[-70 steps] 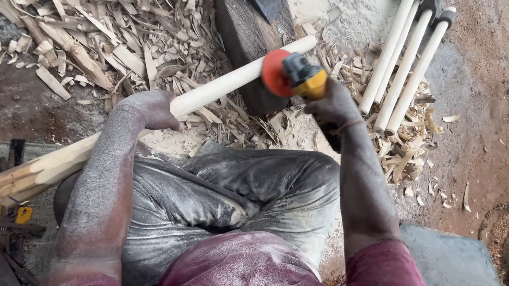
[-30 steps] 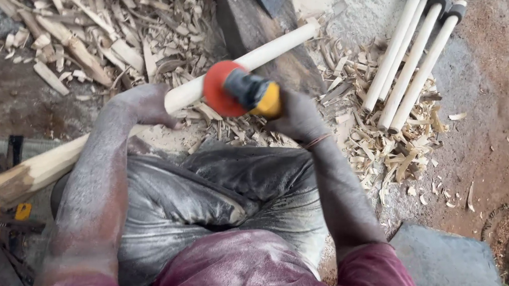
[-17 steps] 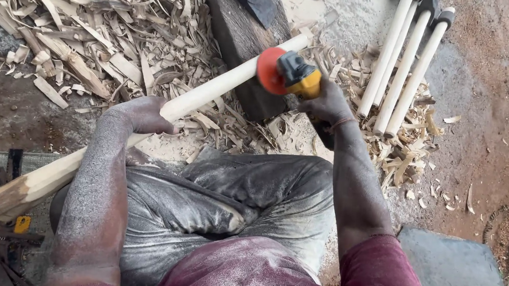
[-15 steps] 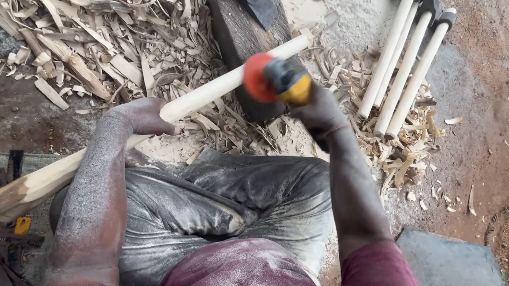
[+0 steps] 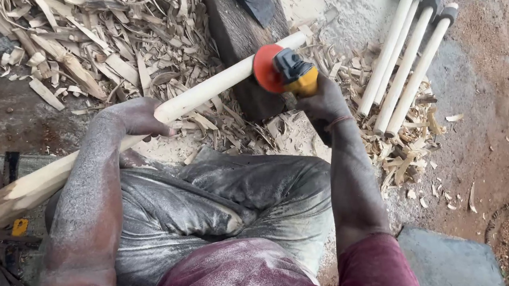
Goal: Use an angle grinder with a sanding disc to shape and smooth a wooden tool handle.
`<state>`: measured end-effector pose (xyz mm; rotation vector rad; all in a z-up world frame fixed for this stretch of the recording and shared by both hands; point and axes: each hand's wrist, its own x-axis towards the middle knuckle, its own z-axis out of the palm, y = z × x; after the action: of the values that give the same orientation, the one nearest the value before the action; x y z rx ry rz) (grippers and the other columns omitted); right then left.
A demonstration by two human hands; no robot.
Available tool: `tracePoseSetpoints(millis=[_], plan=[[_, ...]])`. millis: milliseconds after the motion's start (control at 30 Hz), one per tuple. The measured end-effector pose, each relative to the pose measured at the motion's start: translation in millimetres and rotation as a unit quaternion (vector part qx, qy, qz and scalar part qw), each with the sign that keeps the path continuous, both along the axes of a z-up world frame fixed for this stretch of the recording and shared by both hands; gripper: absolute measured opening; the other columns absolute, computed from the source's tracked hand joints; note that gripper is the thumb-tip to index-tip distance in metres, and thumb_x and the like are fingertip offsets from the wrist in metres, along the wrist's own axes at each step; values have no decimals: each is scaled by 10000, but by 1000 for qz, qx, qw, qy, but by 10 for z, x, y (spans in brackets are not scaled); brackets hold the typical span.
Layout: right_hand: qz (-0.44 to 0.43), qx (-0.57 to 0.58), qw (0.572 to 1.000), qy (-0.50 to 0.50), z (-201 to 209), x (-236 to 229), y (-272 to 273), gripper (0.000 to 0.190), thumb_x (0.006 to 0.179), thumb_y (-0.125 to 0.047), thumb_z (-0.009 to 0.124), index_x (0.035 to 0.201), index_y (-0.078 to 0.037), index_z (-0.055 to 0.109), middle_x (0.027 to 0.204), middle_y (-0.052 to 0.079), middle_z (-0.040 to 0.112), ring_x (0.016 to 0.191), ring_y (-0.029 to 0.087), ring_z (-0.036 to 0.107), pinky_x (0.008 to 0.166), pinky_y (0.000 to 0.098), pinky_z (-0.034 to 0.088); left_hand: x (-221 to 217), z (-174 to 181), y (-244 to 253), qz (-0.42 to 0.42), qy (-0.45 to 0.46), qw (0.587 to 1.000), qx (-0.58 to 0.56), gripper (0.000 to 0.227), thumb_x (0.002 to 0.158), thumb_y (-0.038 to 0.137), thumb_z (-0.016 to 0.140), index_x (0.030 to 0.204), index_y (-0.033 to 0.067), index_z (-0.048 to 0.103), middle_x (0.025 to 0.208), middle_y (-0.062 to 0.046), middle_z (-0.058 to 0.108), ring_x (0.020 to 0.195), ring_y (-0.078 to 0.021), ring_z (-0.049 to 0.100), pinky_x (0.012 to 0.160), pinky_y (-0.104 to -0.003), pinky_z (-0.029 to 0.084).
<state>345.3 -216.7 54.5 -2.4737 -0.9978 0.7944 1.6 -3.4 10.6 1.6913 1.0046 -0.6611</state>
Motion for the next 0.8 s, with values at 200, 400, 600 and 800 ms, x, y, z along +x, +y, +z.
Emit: tracePoseSetpoints(millis=[200,400,600,800], plan=[[49,98,994,21,127,-666,23,854,552,15,846,1346,-74,545,1121,88,734,1054,226,705,937,382,582,-8,103,-15,-13,-2,998,54,828,734,358,921,1456,162,565,1087,-96,782,948,-222,739,913,-462,612],[134,-44,988,-66,147,-693,131,656,686,-105,886,1278,-86,604,1079,104,748,1015,239,719,986,389,561,-34,-375,132,-61,-4,996,67,734,769,468,877,1373,122,643,1028,-103,795,935,-202,745,892,-428,590],[12,79,997,20,-102,241,2,712,602,-61,889,1253,-46,599,1068,81,741,978,215,728,922,342,594,-24,-226,89,11,5,1000,3,722,784,436,873,1394,148,616,1025,-101,753,915,-232,750,766,-466,645],[30,-50,997,-53,31,-252,43,666,687,-149,902,1278,-58,609,1103,135,748,1047,254,732,961,377,582,-7,-113,32,26,22,999,14,702,854,458,805,1422,121,567,1038,-146,730,902,-250,728,783,-476,648]])
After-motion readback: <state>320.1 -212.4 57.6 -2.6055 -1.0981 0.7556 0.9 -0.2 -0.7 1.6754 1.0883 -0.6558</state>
